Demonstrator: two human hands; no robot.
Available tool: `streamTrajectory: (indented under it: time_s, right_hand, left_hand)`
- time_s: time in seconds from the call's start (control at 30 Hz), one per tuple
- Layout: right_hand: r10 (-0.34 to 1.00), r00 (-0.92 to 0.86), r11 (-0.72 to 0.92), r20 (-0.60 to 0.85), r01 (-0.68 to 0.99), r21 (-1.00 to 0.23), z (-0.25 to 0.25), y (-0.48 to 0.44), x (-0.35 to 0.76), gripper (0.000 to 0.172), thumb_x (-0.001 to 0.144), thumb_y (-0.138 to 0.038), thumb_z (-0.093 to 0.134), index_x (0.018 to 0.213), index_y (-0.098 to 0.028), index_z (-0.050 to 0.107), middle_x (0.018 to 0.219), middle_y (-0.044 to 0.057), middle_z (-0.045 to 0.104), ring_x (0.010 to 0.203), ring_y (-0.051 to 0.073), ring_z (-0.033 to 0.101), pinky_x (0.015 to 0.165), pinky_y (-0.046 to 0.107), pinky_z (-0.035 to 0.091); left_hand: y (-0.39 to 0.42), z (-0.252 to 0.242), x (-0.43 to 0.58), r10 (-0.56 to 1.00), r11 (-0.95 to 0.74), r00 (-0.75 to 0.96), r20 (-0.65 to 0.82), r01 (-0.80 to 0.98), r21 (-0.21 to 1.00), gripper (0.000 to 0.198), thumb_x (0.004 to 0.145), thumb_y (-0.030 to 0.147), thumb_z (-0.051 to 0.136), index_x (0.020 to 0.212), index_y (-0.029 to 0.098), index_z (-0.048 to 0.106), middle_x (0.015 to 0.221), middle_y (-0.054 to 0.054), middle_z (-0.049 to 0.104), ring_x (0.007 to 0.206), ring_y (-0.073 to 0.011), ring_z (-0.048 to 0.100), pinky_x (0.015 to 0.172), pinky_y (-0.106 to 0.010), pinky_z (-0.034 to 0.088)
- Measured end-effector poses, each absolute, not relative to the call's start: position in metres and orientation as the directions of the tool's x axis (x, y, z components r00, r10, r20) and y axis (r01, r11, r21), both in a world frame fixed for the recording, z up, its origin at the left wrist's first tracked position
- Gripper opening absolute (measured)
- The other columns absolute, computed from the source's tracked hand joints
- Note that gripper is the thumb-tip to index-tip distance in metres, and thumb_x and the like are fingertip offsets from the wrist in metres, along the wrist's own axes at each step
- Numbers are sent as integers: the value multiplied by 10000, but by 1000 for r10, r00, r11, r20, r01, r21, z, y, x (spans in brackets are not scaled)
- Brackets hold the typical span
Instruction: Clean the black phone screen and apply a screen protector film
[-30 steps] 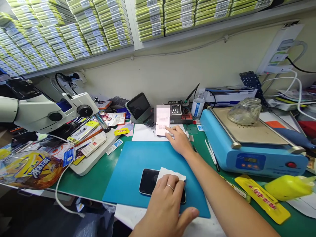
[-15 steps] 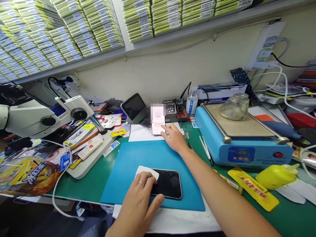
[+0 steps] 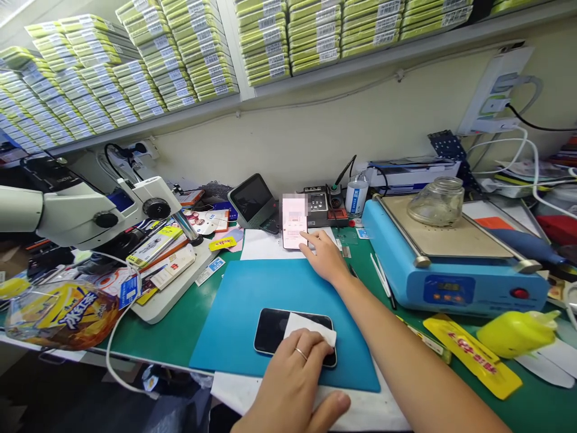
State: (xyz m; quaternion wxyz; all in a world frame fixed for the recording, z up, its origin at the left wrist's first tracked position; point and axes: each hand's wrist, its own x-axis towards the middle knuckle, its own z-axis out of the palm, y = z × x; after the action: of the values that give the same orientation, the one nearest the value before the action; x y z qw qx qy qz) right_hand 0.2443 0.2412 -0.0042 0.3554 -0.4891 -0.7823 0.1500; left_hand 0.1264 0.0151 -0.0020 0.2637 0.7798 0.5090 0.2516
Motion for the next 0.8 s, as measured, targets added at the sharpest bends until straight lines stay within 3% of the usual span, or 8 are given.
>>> streamTrajectory:
  time_s: [0.17, 0.37, 0.47, 0.63, 0.8]
  right_hand:
    - [874, -275, 474, 401, 665, -577, -4, 241, 245, 459, 955, -426, 534, 1357, -259, 679, 1118, 85, 637, 967, 251, 663, 900, 405, 544]
    - [874, -279, 473, 397, 673, -569, -6, 242, 243, 426, 955, -428, 529, 1275, -237, 736, 1147, 104, 614, 1049, 271, 647, 947, 418, 534]
    - [872, -278, 475, 402, 676, -564, -6, 242, 242, 463, 947, -418, 537, 1339, -233, 698, 1151, 106, 605, 1059, 272, 639, 975, 429, 523]
    - [870, -285, 479, 403, 680, -555, -5, 242, 243, 432, 954, -427, 526, 1284, -238, 730, 1142, 103, 609, 1058, 274, 644, 971, 433, 526]
    - [876, -277, 468, 395, 687, -556, -3, 241, 243, 511, 960, -437, 518, 1425, -251, 621, 1162, 105, 610, 1048, 281, 654, 912, 429, 550]
  left_hand:
    - [15, 0, 112, 941, -317, 316, 123, 694, 646, 456, 949, 453, 659, 1332, 214, 602, 1336, -84, 619, 1203, -315, 548, 1092, -468, 443]
    - [20, 4, 93, 968, -252, 185, 172, 766, 592, 376, 988, 319, 599, 1340, 188, 593, 1377, -80, 605, 1273, -298, 511, 1125, -457, 416]
    - [28, 4, 98, 964, -265, 199, 176, 780, 567, 416, 993, 356, 593, 1372, 184, 577, 1398, -80, 597, 1285, -306, 505, 1150, -479, 397]
    - [28, 4, 122, 945, -325, 284, 162, 763, 558, 513, 991, 488, 585, 1396, 174, 585, 1393, -95, 607, 1271, -326, 529, 1159, -483, 405]
    - [11, -2, 134, 931, -362, 319, 176, 745, 560, 575, 962, 534, 605, 1408, 172, 586, 1424, -100, 599, 1266, -354, 541, 1150, -491, 426]
